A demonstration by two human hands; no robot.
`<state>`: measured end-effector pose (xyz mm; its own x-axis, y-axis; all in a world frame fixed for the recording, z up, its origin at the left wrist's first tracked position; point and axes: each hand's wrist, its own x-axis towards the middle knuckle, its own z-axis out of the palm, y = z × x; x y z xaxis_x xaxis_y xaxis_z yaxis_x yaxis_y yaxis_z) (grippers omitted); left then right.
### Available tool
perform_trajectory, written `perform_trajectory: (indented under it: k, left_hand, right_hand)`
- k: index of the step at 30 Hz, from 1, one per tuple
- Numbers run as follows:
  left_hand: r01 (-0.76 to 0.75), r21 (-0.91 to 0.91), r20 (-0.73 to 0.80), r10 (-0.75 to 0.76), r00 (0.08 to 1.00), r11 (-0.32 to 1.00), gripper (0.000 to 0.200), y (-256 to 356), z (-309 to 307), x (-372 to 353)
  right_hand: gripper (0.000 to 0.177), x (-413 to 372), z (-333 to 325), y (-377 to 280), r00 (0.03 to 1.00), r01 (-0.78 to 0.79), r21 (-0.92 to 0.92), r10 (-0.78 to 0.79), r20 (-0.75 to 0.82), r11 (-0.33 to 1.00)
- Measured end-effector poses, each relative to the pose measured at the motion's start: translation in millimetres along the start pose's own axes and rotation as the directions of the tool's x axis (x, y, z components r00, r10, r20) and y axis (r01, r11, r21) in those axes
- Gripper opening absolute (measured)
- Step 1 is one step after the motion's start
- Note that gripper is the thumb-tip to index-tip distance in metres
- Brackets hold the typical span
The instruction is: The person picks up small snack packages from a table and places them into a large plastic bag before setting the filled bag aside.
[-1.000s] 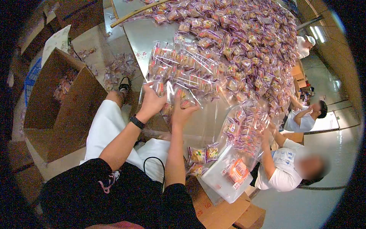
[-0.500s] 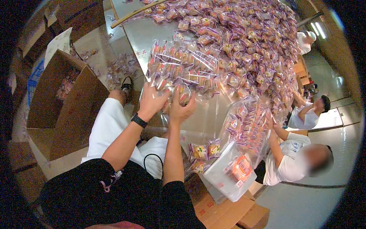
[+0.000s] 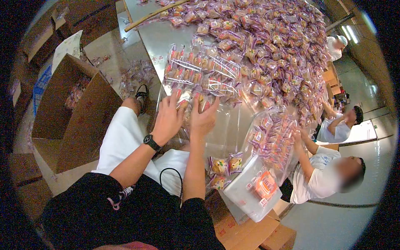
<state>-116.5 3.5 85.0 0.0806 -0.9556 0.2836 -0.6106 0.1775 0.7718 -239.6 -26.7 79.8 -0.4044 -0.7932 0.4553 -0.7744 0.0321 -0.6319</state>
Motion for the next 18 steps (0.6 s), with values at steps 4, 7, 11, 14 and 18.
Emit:
perform_trajectory:
  k: [4,7,11,14,18]
  left_hand:
    - [-0.032,0.014,0.000,0.032,0.999,0.999,0.056,-1,-1,-17]
    - [-0.027,0.030,-0.030,0.028,0.999,0.999,0.046,-1,0,-12]
    - [-0.018,0.001,-0.019,0.018,1.000,1.000,0.042,-2,-7,-7]
    - [-0.104,0.094,-0.150,0.117,0.982,0.990,0.043,-9,5,-6]
    - [-0.060,0.025,-0.215,0.064,0.974,0.998,0.044,-8,13,-5]
  right_hand:
    - [0.064,3,-6,4,0.975,0.215,-0.086,-0.219,-0.033,0.973]
    - [0.055,4,7,20,0.941,0.321,-0.064,-0.326,-0.093,0.945]
    - [0.042,5,6,18,0.962,0.263,-0.058,-0.266,-0.058,0.963]
    - [0.033,13,3,34,0.915,0.396,-0.107,-0.402,-0.036,0.912]
    - [0.027,9,-17,20,0.907,0.417,-0.193,-0.391,0.160,0.888]
